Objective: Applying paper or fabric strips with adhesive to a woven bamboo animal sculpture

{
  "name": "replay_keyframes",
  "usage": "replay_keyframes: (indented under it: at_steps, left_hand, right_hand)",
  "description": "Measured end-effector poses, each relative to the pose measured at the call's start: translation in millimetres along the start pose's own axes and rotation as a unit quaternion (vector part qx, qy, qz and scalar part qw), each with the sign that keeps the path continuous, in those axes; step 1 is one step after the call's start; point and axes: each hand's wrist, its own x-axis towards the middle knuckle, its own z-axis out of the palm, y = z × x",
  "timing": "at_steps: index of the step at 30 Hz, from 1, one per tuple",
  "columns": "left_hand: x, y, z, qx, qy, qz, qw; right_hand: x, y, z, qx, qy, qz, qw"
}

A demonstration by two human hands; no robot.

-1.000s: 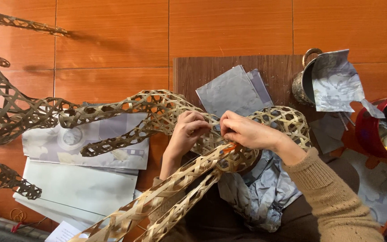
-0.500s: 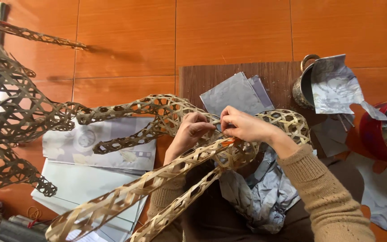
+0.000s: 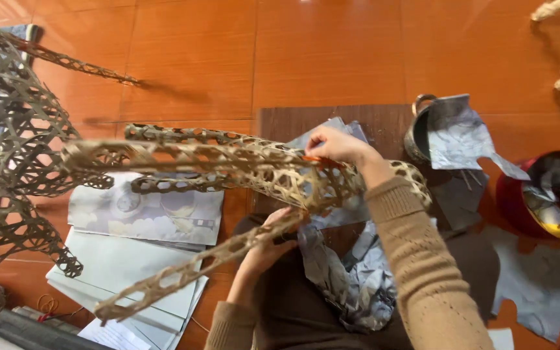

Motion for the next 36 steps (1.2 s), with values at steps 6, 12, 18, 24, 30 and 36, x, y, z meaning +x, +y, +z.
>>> replay_keyframes:
  at_steps: [6, 12, 18, 24, 30, 36]
  left_hand:
    - [37, 79, 41, 0.023, 0.194, 0.079, 0.978]
    - [45, 70, 65, -0.129, 0.244, -0.059, 0.959]
    - [32, 101, 67, -0.156, 0.250, -0.008, 0.956]
    - [18, 65, 77, -0.172, 0.216, 0.008, 0.961]
    - [19, 71, 73, -0.186, 0.222, 0.008, 0.957]
    - [18, 55, 81, -0.237, 0.260, 0.019, 0.936]
  right_hand:
    - [-92, 32, 4, 0.021, 0.427, -0.038, 0.903]
    - [-206, 152, 18, 0.256, 0.563, 0.129, 0.775]
    - [-242, 218, -20, 0.394, 0.692, 0.183, 0.577]
    - [-260, 261, -96, 0.640, 0.634, 0.103, 0.422]
    - [-258, 298, -122, 0.677, 0.591, 0.001, 0.438]
    - [-249, 214, -115, 0.029, 0.597, -0.087, 0.797]
